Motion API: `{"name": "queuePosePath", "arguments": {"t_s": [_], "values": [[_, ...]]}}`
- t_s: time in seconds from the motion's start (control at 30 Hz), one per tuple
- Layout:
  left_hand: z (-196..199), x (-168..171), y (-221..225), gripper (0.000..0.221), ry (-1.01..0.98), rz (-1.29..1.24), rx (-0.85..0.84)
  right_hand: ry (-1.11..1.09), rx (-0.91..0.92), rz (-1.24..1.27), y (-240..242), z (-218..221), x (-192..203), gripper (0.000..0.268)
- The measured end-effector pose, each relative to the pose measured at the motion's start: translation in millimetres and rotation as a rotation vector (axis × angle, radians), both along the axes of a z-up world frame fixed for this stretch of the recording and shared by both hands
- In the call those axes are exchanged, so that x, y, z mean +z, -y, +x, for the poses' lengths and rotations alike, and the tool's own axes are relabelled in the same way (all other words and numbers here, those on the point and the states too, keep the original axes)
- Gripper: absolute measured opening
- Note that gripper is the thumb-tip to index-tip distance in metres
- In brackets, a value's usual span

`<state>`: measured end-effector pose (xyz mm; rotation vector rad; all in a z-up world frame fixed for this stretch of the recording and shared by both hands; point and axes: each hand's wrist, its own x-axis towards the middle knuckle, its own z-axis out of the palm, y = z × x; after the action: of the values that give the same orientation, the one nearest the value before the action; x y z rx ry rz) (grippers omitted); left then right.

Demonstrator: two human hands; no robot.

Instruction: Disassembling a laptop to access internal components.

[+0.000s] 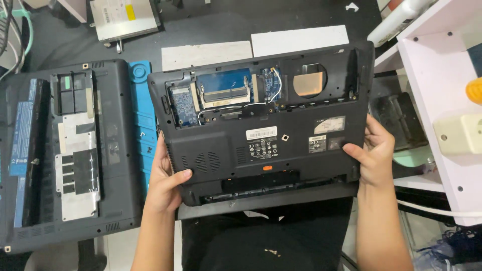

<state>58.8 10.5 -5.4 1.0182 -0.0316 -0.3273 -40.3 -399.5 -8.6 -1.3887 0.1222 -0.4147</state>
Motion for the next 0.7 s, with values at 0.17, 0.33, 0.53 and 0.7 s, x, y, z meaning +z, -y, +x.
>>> {"name": "queuePosePath", "arguments": {"t_s": [0.17, 0.33, 0.53, 0.7], "values": [[0.0, 3.1, 1.4, 0.116, 0.015, 0.013, -0.020, 0.018, -0.014, 0.008, -2.3, -2.4, 2.5, 0.084], [-1.0, -7.9, -5.0, 0.116, 0.039, 0.006, -0.006, 0.049, -0.026, -0.043, -2.7, -8.8, -0.4, 0.083], [-6.1, -36.0, -21.0, 0.097, 0.001, -0.084, 0.020, 0.072, -0.094, -0.098, -14.9, -34.1, 22.5, 0.089], [-8.0, -65.6, -36.5, 0.070, 0.036, -0.226, 0.024, 0.109, -0.141, -0.141, -27.0, -59.3, 48.0, 0.088]]}}
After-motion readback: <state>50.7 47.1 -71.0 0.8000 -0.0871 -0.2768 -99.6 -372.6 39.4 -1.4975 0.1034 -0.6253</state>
